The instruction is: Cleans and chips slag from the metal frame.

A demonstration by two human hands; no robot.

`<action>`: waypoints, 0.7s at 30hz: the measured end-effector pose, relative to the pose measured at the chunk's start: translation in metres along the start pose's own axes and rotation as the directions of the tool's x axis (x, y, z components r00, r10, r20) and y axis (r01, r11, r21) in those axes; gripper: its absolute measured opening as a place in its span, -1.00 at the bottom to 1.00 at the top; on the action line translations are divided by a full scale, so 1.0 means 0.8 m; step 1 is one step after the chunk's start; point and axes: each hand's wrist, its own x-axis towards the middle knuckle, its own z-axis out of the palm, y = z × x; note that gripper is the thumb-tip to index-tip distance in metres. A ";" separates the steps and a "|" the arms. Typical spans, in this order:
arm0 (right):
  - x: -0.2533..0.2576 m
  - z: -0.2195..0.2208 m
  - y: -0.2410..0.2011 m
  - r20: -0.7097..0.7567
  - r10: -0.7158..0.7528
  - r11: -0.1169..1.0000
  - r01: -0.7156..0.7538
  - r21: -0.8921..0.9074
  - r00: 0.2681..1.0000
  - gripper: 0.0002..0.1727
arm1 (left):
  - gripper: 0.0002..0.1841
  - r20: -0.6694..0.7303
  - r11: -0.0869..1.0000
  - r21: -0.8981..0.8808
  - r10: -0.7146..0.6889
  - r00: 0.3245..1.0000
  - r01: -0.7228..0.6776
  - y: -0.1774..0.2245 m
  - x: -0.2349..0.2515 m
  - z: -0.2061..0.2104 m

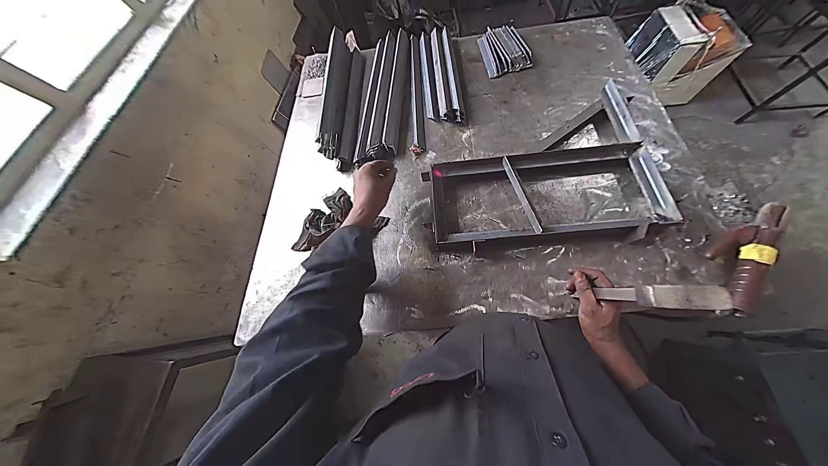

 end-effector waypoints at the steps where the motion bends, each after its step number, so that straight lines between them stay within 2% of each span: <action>1: 0.000 0.001 0.001 -0.006 0.004 1.000 -0.004 0.005 1.000 -0.82 | -0.64 0.033 1.000 0.008 -0.014 0.999 0.014 0.009 0.016 0.012; 3: 0.001 0.002 0.002 -0.018 0.002 1.000 -0.002 0.007 1.000 -0.81 | -0.58 0.071 0.997 0.041 -0.073 0.995 0.070 0.019 0.047 0.038; 7: 0.002 0.003 0.006 -0.038 -0.013 1.000 0.013 -0.011 0.999 -0.80 | -0.46 0.055 0.986 0.099 -0.143 0.988 0.137 0.027 0.089 0.073; 12: 0.002 0.004 0.002 -0.028 -0.020 0.999 0.019 -0.043 0.999 -0.78 | -0.61 0.058 0.947 0.177 -0.282 0.958 0.268 0.050 0.106 0.073; 16: 0.004 0.004 -0.001 -0.016 -0.022 0.999 0.021 -0.037 1.000 -0.78 | -0.56 0.061 0.965 0.112 -0.243 0.968 0.235 0.040 0.087 0.030; 18: 0.003 0.003 0.001 -0.010 -0.025 0.999 0.025 -0.033 1.000 -0.78 | -0.51 -0.044 0.977 -0.015 -0.213 0.976 0.212 0.024 0.062 -0.012; 21: 0.004 0.003 0.002 -0.006 -0.034 0.999 0.034 -0.024 0.999 -0.78 | -0.51 -0.231 0.957 -0.141 -0.280 0.932 0.252 -0.031 0.043 -0.068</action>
